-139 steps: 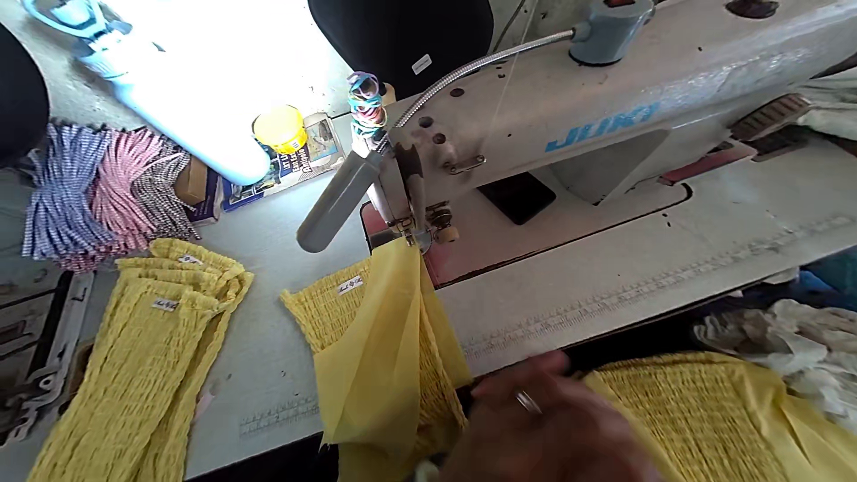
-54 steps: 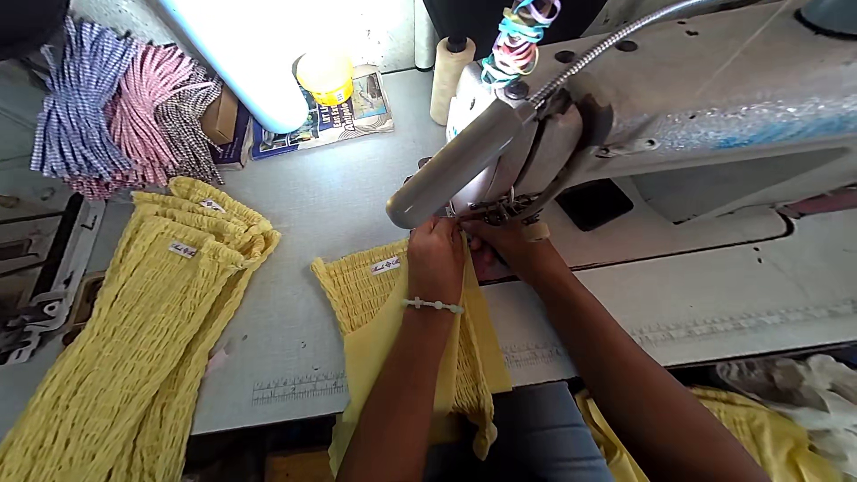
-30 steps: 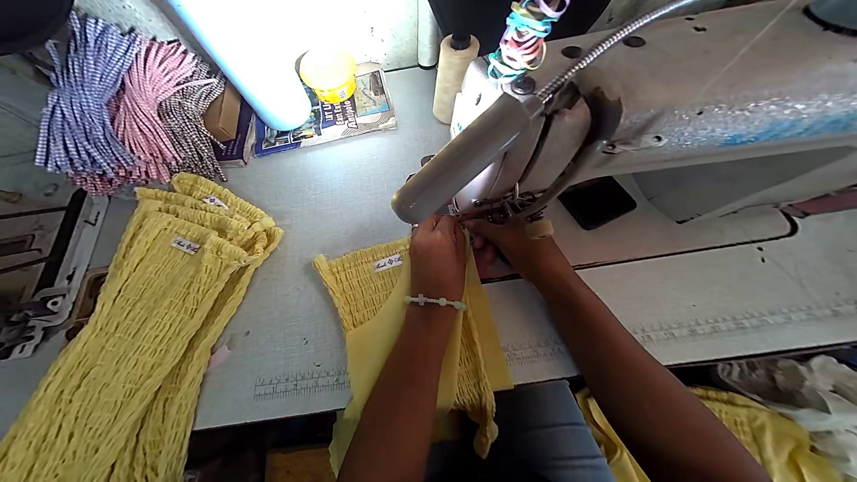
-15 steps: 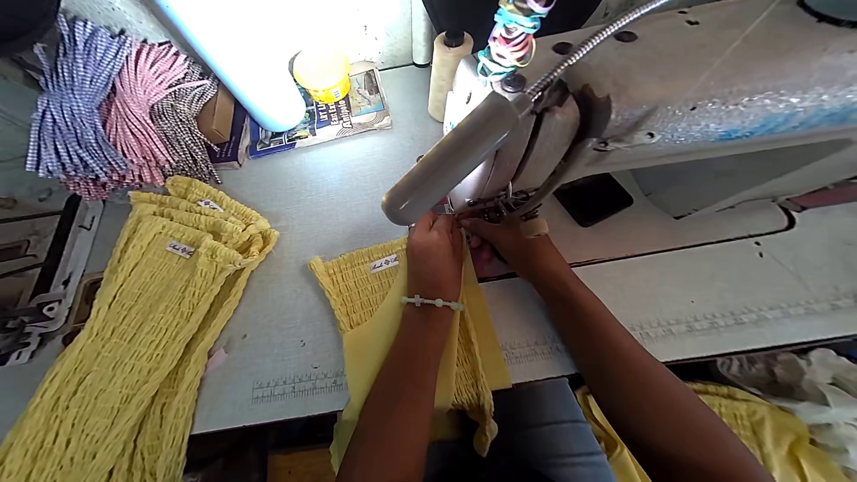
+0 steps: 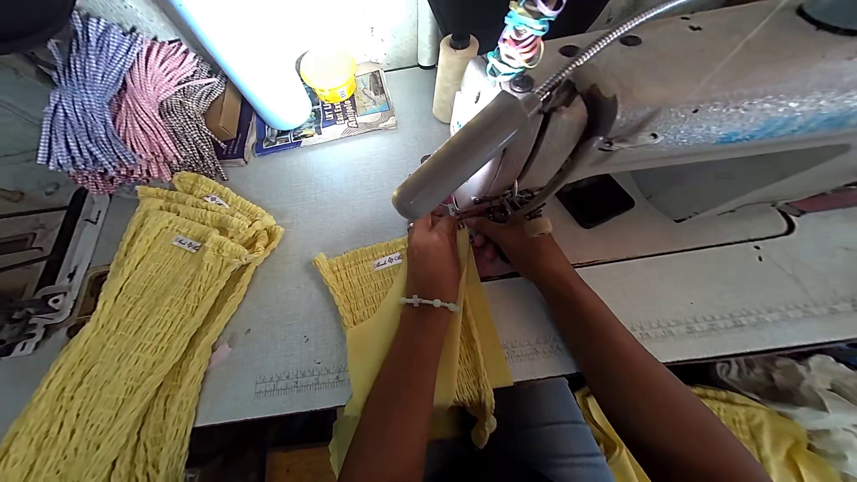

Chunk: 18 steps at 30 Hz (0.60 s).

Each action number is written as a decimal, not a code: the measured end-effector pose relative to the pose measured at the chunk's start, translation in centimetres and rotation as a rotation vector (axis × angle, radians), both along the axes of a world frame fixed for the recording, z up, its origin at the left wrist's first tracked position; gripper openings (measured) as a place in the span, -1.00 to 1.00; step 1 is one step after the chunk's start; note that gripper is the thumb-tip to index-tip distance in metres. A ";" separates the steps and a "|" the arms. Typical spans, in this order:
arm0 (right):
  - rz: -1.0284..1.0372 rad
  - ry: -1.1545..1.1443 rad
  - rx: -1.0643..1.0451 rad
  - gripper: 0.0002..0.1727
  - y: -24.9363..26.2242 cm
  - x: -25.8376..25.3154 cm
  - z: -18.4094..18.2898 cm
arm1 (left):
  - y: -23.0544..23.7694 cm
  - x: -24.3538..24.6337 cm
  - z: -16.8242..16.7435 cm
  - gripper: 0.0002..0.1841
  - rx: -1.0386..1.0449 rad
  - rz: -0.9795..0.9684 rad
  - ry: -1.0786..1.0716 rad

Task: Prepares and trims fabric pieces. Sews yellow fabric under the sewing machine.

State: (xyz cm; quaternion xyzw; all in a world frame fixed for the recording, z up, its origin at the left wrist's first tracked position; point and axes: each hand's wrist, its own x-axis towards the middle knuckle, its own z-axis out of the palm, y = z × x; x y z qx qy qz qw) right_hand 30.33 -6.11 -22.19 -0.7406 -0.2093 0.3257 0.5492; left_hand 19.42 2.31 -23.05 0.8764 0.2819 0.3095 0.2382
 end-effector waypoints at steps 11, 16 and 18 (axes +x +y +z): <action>-0.018 0.037 0.021 -0.93 0.1 -0.1 0.0 | 0.2 0.4 0.0 -0.89 -0.032 -0.027 0.068; -0.024 0.012 0.018 -0.93 0.1 -0.1 0.1 | 0.2 0.3 0.3 -0.90 -0.054 -0.057 0.076; -0.032 0.012 0.016 -0.93 0.1 -0.2 0.1 | 0.3 0.3 0.1 -0.91 -0.035 -0.068 0.050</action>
